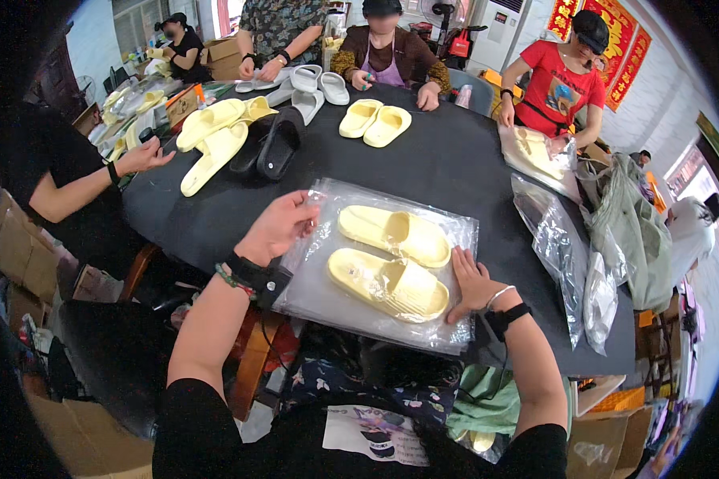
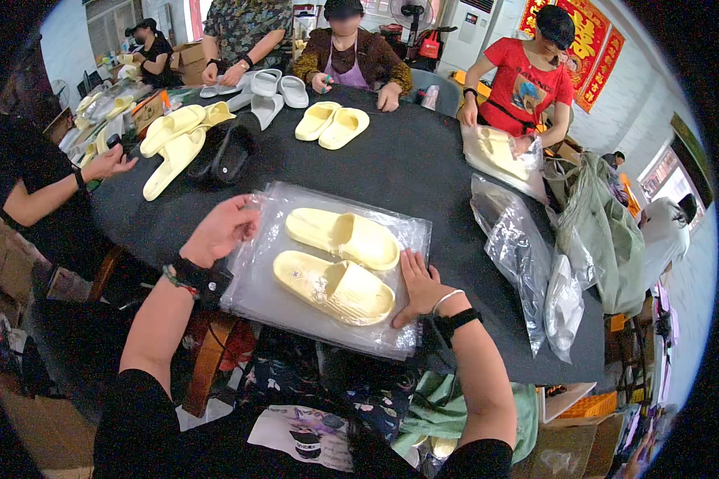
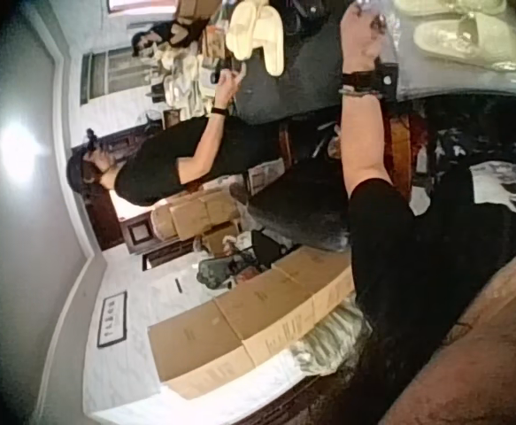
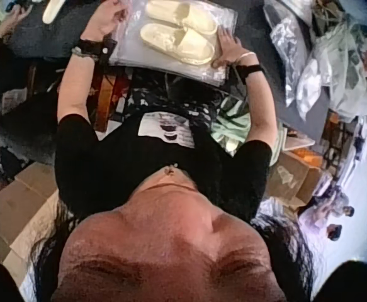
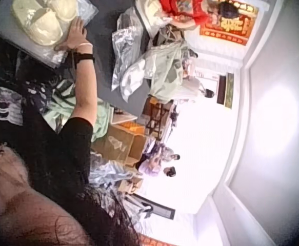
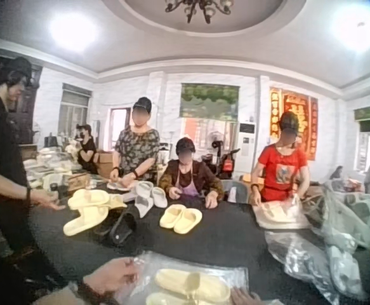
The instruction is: The recorder is packing finished slippers into plastic bags at a shared work table.
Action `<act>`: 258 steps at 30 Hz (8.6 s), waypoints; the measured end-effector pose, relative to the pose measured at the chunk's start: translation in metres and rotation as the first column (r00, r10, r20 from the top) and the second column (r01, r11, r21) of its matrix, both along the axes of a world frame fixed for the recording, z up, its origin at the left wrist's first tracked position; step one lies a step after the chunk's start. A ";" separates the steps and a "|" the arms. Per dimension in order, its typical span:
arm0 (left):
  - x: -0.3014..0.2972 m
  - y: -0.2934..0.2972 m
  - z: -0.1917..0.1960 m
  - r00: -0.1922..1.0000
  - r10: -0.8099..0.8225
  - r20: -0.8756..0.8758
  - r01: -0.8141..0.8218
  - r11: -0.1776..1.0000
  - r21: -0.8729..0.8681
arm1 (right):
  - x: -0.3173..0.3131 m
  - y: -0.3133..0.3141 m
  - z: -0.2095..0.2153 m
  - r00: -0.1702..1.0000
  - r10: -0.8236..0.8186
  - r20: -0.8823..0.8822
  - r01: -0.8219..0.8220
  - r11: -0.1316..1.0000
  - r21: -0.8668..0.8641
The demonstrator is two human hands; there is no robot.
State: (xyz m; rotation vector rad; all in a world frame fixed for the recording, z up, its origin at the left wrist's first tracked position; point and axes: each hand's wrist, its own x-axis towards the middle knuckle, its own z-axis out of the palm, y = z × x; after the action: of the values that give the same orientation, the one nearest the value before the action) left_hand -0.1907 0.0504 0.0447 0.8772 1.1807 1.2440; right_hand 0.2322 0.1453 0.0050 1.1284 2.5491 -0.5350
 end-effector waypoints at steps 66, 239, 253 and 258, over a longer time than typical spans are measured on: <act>-0.141 -0.021 -0.021 0.005 0.281 -0.960 0.200 0.940 0.277 | 0.001 -0.013 0.011 0.991 -0.032 0.127 0.030 0.999 0.019; -0.009 0.109 0.073 0.839 0.368 -0.401 -0.211 0.899 0.384 | 0.012 -0.104 0.052 0.369 -0.551 -0.749 0.492 0.799 -0.345; 0.157 -0.049 0.032 0.119 0.534 -0.837 0.572 0.652 0.497 | 0.026 -0.036 0.044 0.789 -0.116 -0.604 0.332 0.907 0.260; 0.243 -0.077 -0.042 0.242 0.290 -0.926 0.722 0.584 0.371 | 0.001 0.028 0.025 0.768 0.113 -0.631 0.185 0.903 0.387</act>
State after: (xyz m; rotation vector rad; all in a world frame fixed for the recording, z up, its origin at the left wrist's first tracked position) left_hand 0.0527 -0.0268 0.0031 2.7778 1.2060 0.7840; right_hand 0.2329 0.1730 0.0295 1.3094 3.3852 -0.4261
